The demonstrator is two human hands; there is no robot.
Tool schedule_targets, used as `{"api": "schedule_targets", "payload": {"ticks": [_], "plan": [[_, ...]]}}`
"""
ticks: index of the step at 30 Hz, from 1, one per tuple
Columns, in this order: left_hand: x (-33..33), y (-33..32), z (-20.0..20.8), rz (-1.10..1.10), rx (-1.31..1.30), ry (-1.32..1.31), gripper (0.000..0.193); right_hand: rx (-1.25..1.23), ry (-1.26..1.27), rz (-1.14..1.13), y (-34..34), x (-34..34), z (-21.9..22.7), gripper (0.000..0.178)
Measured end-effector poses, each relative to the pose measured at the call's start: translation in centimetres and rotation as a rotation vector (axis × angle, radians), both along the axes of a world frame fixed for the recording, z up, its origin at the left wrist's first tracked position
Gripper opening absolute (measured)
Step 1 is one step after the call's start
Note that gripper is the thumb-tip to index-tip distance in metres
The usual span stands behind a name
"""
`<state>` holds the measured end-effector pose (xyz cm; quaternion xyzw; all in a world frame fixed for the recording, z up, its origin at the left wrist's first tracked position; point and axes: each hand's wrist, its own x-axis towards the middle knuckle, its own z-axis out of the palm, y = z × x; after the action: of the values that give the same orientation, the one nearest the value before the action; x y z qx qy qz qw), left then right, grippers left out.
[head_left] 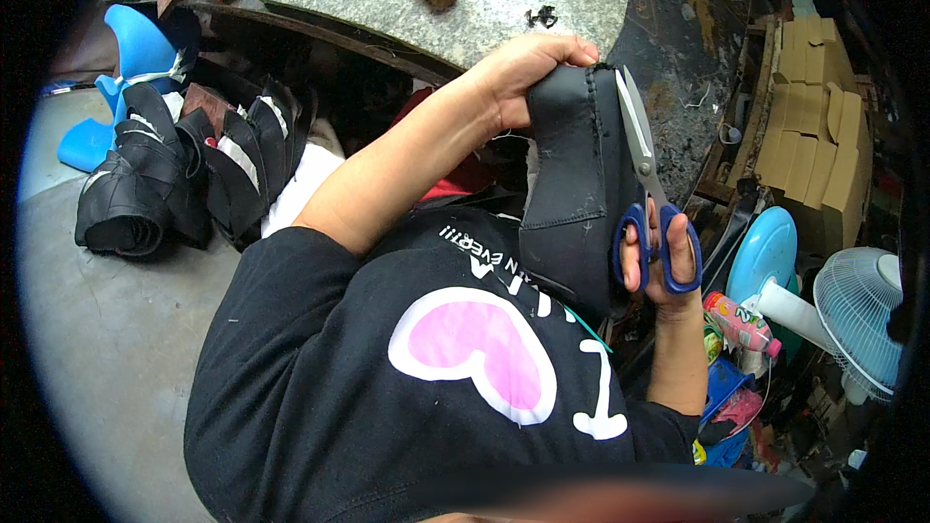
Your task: The person uses scissors to trim the edges of a black leather shoe upper. They repeatedly reposition the piece and cut along the seam line, removing small excess sections throughout the clip.
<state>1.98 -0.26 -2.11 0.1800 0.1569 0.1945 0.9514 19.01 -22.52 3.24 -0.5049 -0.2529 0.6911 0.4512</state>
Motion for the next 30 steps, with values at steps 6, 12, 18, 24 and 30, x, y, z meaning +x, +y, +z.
{"api": "schedule_targets", "payload": {"ticks": [6,12,18,24,30], "plan": [[0.0,-0.4,0.2,0.026,-0.007,0.024,0.011,0.017,-0.087,-0.046,-0.1,-0.8,-0.1,0.066],[0.0,-0.8,0.6,0.076,-0.009,0.1,0.011,0.002,-0.183,-0.108,0.0,-1.5,0.3,0.066],[-0.1,-0.6,0.5,0.041,0.031,0.107,0.011,-0.004,-0.182,-0.085,0.4,-1.7,0.3,0.063],[-0.2,-3.0,3.0,0.113,0.261,0.33,0.018,0.053,-0.228,-0.127,1.4,-2.1,1.8,0.06],[-1.9,-2.0,6.7,-0.03,1.05,0.2,0.032,0.379,-0.707,-0.288,3.7,2.1,3.6,0.046]]}}
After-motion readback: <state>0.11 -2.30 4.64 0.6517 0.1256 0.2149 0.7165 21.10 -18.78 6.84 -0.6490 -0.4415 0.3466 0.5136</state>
